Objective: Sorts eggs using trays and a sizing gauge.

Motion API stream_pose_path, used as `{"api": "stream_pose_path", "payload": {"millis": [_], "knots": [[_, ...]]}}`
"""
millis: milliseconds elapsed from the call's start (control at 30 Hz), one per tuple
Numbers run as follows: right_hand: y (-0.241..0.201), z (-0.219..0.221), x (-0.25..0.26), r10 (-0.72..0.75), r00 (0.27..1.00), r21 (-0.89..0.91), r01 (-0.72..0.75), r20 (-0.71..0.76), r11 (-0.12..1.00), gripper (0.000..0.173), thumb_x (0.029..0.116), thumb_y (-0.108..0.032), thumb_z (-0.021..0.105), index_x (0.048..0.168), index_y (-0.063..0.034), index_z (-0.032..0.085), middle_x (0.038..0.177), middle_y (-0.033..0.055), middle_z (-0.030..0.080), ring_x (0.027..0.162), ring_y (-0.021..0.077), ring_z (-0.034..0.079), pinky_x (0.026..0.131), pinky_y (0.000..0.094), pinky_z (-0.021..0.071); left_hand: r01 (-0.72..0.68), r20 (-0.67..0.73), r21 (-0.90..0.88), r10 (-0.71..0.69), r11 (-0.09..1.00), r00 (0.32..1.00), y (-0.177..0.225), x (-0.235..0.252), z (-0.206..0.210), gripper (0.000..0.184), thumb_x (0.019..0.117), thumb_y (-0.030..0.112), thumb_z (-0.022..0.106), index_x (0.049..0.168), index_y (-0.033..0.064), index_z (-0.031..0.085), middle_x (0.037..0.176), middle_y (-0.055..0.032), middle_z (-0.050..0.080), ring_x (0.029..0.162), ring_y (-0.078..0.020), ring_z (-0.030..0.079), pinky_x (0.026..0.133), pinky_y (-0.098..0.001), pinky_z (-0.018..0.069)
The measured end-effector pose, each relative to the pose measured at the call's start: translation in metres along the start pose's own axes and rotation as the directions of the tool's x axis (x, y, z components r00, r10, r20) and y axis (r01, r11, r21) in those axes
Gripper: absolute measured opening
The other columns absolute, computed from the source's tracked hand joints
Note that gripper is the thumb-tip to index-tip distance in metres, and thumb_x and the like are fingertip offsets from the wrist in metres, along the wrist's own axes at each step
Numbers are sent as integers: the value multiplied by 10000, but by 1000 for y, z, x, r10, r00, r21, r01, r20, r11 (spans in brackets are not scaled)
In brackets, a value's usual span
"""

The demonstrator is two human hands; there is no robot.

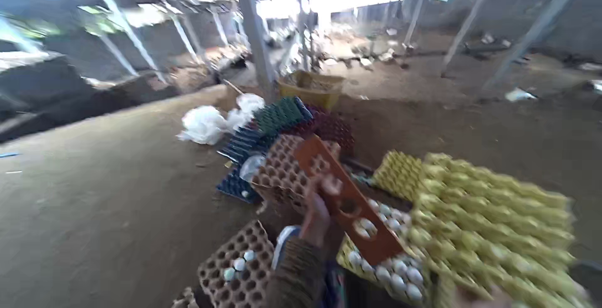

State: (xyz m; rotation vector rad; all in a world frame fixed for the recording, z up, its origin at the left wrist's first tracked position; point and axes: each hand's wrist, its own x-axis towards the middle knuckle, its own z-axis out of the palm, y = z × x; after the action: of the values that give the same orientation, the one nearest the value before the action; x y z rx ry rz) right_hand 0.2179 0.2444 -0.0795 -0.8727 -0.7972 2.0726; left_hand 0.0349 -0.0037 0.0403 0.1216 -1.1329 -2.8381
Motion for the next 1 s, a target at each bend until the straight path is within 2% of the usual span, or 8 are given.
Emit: {"api": "stream_pose_path", "payload": {"millis": [100, 233, 433, 500, 567, 633, 867, 1000], "knots": [[25, 21, 28, 2, 992, -38, -7, -124, 999, 219, 1059, -256, 431, 1239, -143, 483, 1043, 1, 612, 936, 83, 647, 796, 291, 579, -86, 23, 19, 86, 996, 996, -8, 9, -21, 418, 1032, 222, 220, 941, 144, 621, 879, -37, 744, 778, -149, 730, 631, -331, 613], [48, 70, 77, -49, 999, -30, 49, -10, 998, 228, 1058, -207, 377, 1218, -79, 477, 1021, 54, 616, 907, 137, 657, 775, 349, 592, -85, 81, -5, 85, 996, 993, -10, 12, -37, 417, 1011, 270, 234, 1022, 168, 638, 1070, -66, 744, 1067, -220, 705, 892, -473, 585], [83, 148, 172, -60, 996, 94, 54, 61, 994, 411, 1075, -253, 434, 1443, -79, 377, 1275, 133, 569, 1117, 229, 616, 925, 423, 557, -106, 90, -19, 107, 994, 990, -15, 20, -44, 377, 999, 277, 278, 1105, 156, 619, 1142, -97, 718, 1123, -256, 677, 935, -502, 562], [106, 154, 205, 45, 999, 28, -45, -4, 999, 606, 1036, -383, 576, 1516, -108, 329, 1372, 168, 542, 1168, 283, 611, 916, 463, 568, -112, 126, -17, 113, 994, 986, -14, 24, -46, 409, 1013, 285, 239, 1188, 150, 584, 1262, -124, 674, 1215, -300, 628, 979, -542, 532], [123, 140, 210, 206, 976, -85, -212, -76, 974, 954, 954, -505, 684, 1608, -113, 111, 1584, 220, 324, 1374, 376, 466, 1049, 537, 506, -126, 119, -4, 126, 992, 985, -14, 26, -45, 421, 1019, 292, 225, 1205, 151, 576, 1272, -125, 676, 1210, -299, 638, 956, -526, 552], [134, 117, 198, 252, 957, -151, -273, -146, 950, 1038, 936, -559, 679, 1622, -121, 35, 1618, 256, 263, 1398, 417, 452, 1067, 534, 506, -123, 102, -23, 124, 992, 987, -16, 29, -43, 433, 1029, 291, 202, 1191, 143, 574, 1257, -122, 678, 1199, -289, 643, 955, -510, 558], [116, 25, 107, 156, 971, -32, -165, -183, 986, 524, 1120, -362, 364, 1555, -109, 219, 1320, 194, 596, 1091, 266, 683, 911, 385, 581, -87, 103, -4, 87, 996, 991, -18, 36, -48, 409, 1026, 337, 231, 1254, 154, 517, 1366, -154, 611, 1277, -371, 577, 1019, -624, 482], [76, 3, 90, -20, 991, -286, -18, -129, 958, 423, 1101, -170, 382, 1485, -14, 296, 1153, 179, 647, 951, 222, 713, 836, 363, 606, -72, 148, -19, 74, 997, 986, -11, 31, -46, 477, 1038, 334, 159, 1225, 132, 548, 1340, -158, 614, 1272, -368, 577, 1030, -611, 478]]}}
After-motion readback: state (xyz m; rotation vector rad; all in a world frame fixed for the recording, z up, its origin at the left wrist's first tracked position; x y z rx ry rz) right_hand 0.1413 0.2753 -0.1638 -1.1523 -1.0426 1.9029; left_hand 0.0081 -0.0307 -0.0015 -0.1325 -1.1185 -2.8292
